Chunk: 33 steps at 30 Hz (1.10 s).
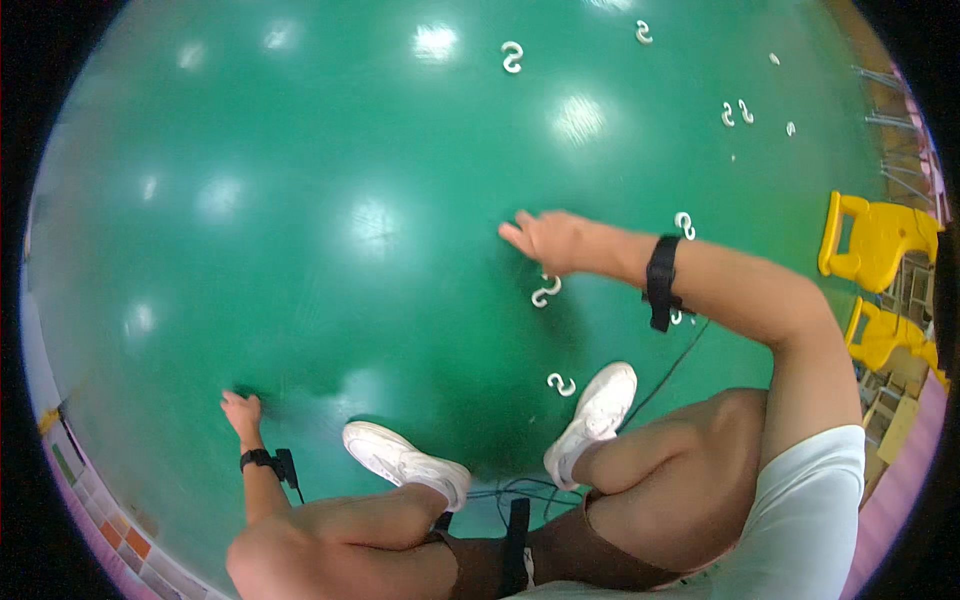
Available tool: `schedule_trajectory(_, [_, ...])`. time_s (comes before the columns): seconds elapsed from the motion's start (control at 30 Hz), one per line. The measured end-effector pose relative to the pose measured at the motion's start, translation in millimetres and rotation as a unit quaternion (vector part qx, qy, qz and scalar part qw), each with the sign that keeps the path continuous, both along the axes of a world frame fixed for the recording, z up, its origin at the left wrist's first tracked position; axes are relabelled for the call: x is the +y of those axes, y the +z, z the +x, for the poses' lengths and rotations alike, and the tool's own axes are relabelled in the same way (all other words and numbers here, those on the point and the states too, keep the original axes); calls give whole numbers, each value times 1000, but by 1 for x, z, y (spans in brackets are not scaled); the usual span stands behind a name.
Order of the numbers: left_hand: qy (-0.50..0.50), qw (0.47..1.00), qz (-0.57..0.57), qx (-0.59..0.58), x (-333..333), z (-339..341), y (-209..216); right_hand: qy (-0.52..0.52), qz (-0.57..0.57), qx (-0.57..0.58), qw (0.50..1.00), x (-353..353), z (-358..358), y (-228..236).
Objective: Picking up S-shaped hooks from the floor and lap and placing them onto a horizontal bar on a giraffe-themed rack.
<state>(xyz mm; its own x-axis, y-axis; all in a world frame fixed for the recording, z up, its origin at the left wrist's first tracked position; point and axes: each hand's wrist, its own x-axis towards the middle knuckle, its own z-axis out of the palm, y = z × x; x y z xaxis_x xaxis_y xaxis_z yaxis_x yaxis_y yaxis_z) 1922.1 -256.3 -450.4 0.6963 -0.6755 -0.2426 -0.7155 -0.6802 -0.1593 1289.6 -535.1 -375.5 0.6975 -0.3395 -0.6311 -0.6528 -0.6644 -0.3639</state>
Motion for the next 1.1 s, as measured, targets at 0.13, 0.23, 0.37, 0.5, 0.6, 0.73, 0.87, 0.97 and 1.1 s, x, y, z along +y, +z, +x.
schedule_trajectory(0.13, [-170,976,-117,69,-86,-66,33,56,50,84,994,-4,-3,3])
schedule_trajectory(0.23, [-240,951,-152,123,-133,-130,55,42,40,29,998,34,-4,4])
schedule_trajectory(0.37, [-221,931,-186,225,-156,-203,67,26,-134,30,990,82,-12,-13])
schedule_trajectory(0.5, [-239,897,-183,322,-153,-245,47,86,-168,-8,982,80,-19,-20])
schedule_trajectory(0.6, [-286,904,-190,256,-144,-246,56,93,-194,-113,970,59,3,-24])
schedule_trajectory(0.73, [-308,912,-186,196,-127,-239,48,88,-292,-174,936,-16,26,-41])
schedule_trajectory(0.87, [-331,904,-175,209,-128,-247,29,-110,-395,-140,901,-124,12,-44])
schedule_trajectory(0.97, [-354,900,-169,191,-129,-247,35,-205,-483,-136,840,-199,10,-21])
schedule_trajectory(1.1, [-355,898,-162,205,-129,-252,34,-372,-352,-49,858,-213,17,-32])
